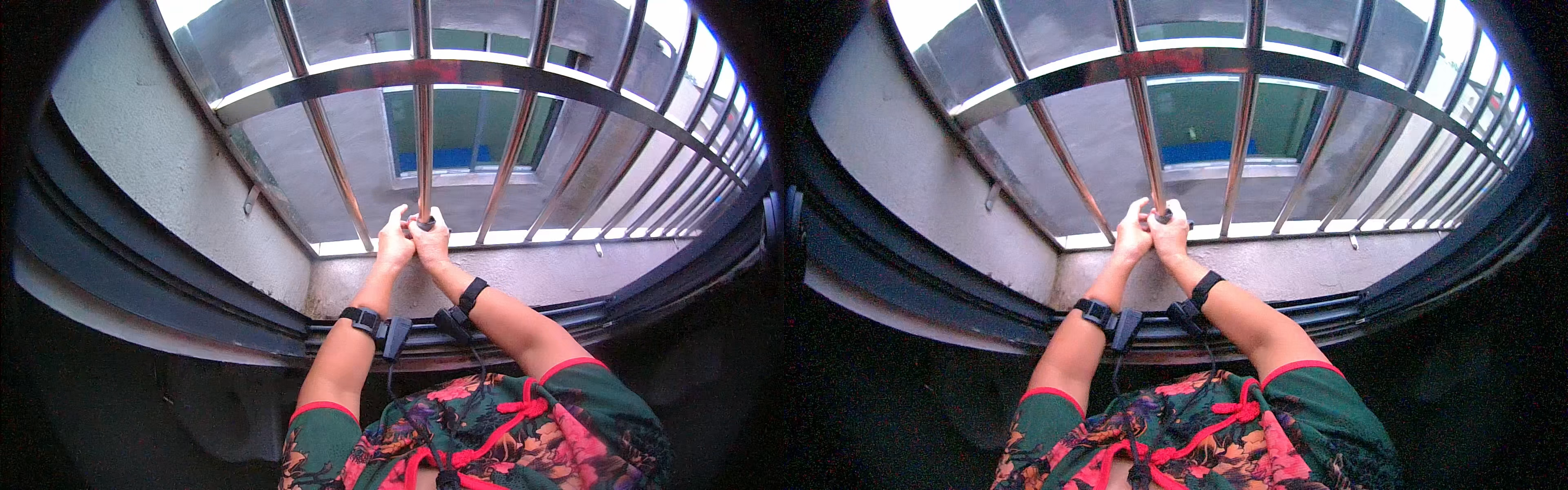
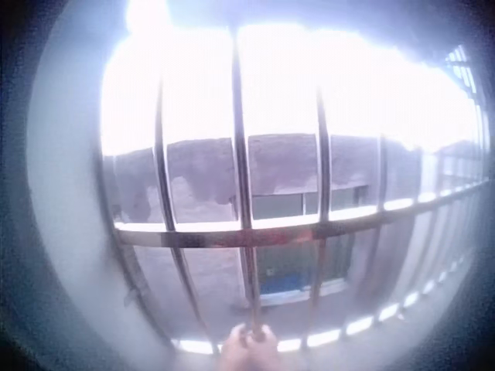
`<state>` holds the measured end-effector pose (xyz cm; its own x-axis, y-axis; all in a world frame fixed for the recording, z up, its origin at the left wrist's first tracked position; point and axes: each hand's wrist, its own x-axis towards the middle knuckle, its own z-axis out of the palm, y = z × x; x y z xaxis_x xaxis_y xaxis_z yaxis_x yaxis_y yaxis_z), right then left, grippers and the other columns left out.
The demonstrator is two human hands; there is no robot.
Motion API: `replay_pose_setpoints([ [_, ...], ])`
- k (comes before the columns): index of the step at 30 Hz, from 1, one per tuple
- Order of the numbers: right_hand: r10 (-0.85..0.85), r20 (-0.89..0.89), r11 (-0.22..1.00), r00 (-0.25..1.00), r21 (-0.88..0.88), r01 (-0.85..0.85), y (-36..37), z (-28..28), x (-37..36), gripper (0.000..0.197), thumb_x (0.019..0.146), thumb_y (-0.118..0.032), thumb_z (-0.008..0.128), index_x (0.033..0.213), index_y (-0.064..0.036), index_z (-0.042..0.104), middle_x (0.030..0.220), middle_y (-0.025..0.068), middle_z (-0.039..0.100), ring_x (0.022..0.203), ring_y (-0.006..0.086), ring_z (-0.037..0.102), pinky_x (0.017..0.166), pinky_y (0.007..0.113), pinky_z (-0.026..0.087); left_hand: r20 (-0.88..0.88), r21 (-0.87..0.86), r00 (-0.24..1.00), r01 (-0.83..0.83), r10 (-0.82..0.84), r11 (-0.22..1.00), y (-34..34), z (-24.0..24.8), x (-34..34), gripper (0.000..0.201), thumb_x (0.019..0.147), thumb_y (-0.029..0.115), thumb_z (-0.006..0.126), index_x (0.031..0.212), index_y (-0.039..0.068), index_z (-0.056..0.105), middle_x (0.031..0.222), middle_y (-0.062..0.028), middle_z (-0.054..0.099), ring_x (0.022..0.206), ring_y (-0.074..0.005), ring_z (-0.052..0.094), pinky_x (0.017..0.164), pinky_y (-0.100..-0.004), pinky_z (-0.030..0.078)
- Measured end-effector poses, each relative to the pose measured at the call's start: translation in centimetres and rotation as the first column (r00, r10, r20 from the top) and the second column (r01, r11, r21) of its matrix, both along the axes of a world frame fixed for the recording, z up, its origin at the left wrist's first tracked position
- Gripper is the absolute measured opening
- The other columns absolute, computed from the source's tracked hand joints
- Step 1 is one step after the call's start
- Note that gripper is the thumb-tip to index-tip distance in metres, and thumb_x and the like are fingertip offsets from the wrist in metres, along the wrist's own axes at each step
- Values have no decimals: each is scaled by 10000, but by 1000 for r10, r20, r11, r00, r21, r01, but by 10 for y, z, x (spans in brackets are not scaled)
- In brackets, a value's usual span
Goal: The person wipes the metal window bars and the bottom track of the window frame using a dark grey cloth.
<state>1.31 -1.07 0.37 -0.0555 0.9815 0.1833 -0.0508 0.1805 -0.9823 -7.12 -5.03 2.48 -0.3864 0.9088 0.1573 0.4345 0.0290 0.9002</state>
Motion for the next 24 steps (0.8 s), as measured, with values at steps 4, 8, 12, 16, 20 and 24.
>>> replay_pose_setpoints([
  [4, -170, 90, 982, 981, 103, 160, -8, -10, -5, 339, 766, -187, 766, 1012, -58, 571, 968, 142, 607, 941, 294, 593, 848, 397, 467, 85, 81, 984, 151, -158, 985, 11, -17, -13, 346, 805, 33, 690, 1149, 47, 657, 909, -103, 716, 843, -160, 682, 747, -297, 539],
  [8, 210, 152, 964, 966, 134, -230, 7, -14, 15, 420, 827, -240, 781, 1120, -36, 560, 956, 52, 646, 911, 132, 595, 828, 300, 493, -86, 89, 979, 191, -184, 977, 18, -41, -30, 356, 819, -11, 584, 1160, 62, 658, 929, -187, 699, 847, -215, 692, 767, -325, 519],
  [12, 351, 20, 936, 936, 14, -351, 18, -13, 29, 529, 798, -362, 806, 1151, -43, 576, 944, 34, 637, 888, 114, 573, 822, 282, 487, -124, 126, 990, 87, -71, 988, 4, -23, 0, 194, 818, 1, 572, 987, 20, 666, 814, -186, 681, 755, -214, 675, 721, -340, 514],
  [16, 117, 67, 992, 991, 31, -119, -12, -11, 7, 602, 832, -368, 763, 1238, 2, 517, 1100, 127, 611, 1048, 208, 573, 935, 342, 453, 118, 182, 993, -42, 21, 982, 0, -38, -1, 89, 834, 78, 632, 810, -8, 631, 665, -135, 641, 668, -157, 634, 662, -331, 499],
  [20, -126, 250, 992, 960, 30, 123, -22, -22, -3, 796, 882, -357, 659, 1425, 82, 278, 1497, 342, 211, 1421, 446, 177, 1176, 456, 144, 447, 207, 872, 116, -199, 972, -17, -18, 6, 101, 906, 51, 618, 973, -7, 667, 845, -10, 672, 802, -76, 590, 736, -236, 482],
  [24, -106, 239, 986, 965, -104, 134, -48, -8, -15, 898, 874, -328, 660, 1490, 61, 135, 1549, 321, 72, 1450, 455, 51, 1188, 464, 86, 380, 179, 883, 222, -276, 958, -31, -10, -6, 192, 920, 21, 599, 1101, -18, 651, 963, -24, 667, 869, -87, 585, 801, -243, 484],
])
